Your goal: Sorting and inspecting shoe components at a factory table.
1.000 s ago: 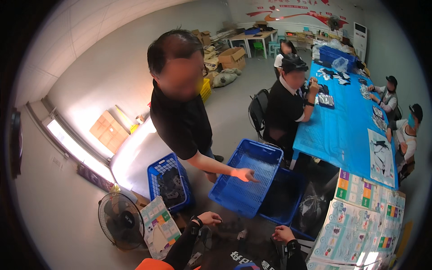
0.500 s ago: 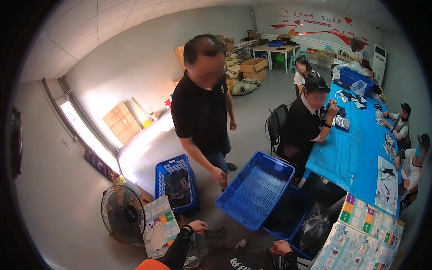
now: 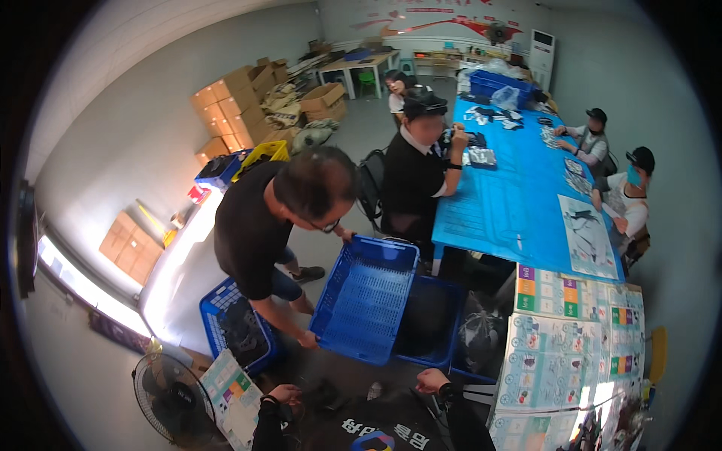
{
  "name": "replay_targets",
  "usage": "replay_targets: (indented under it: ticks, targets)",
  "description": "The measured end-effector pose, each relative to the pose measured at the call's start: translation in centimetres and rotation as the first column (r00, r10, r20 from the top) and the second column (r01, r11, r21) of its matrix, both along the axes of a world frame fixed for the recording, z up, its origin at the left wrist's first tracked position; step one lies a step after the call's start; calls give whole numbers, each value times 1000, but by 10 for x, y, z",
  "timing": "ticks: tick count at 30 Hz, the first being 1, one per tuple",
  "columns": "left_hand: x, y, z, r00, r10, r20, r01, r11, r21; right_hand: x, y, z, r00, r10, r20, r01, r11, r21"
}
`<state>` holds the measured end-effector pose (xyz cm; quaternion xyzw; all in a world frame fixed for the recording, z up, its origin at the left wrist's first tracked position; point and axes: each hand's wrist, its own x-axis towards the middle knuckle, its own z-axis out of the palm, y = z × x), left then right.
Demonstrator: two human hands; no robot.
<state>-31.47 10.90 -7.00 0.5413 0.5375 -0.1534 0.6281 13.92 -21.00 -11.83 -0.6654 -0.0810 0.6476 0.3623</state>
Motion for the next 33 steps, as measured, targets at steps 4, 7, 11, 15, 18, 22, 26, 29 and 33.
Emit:
replay_targets:
  ticks: [4,7,11,15,18,22,26,29,33]
  targets:
    - [5,-1,-10,1000,28,0,-28,999,-27,0,-5,3,999,-43,22,44,999,-13]
    - [6,-3,-15,999,34,-4,-34,999,-39,1,-9,3,999,-29,18,30,999,-19]
    - [6,-3,-18,999,21,42,-20,1000,-24,7,-11,-4,1000,-12,8,12,999,-39]
    - [19,-10,-12,997,73,-23,-73,997,-28,10,-17,-5,999,-45,-4,44,999,-30]
    - [8,-12,-20,998,56,6,-56,998,-27,10,-19,-3,1000,-22,-12,22,999,-28]
    - [13,-20,-17,997,78,-22,-78,996,-47,10,-26,-6,1000,3,6,-2,999,-53]
    - [9,-26,-20,995,97,-25,-98,995,-37,11,-26,-4,1000,-2,9,3,997,-71]
    - [7,-27,-22,992,122,-36,-122,992,-9,10,-28,-6,1000,-3,6,3,998,-62]
    - [-13,-30,-30,940,312,-138,-302,949,92,5,-25,-4,999,46,13,-45,997,-61]
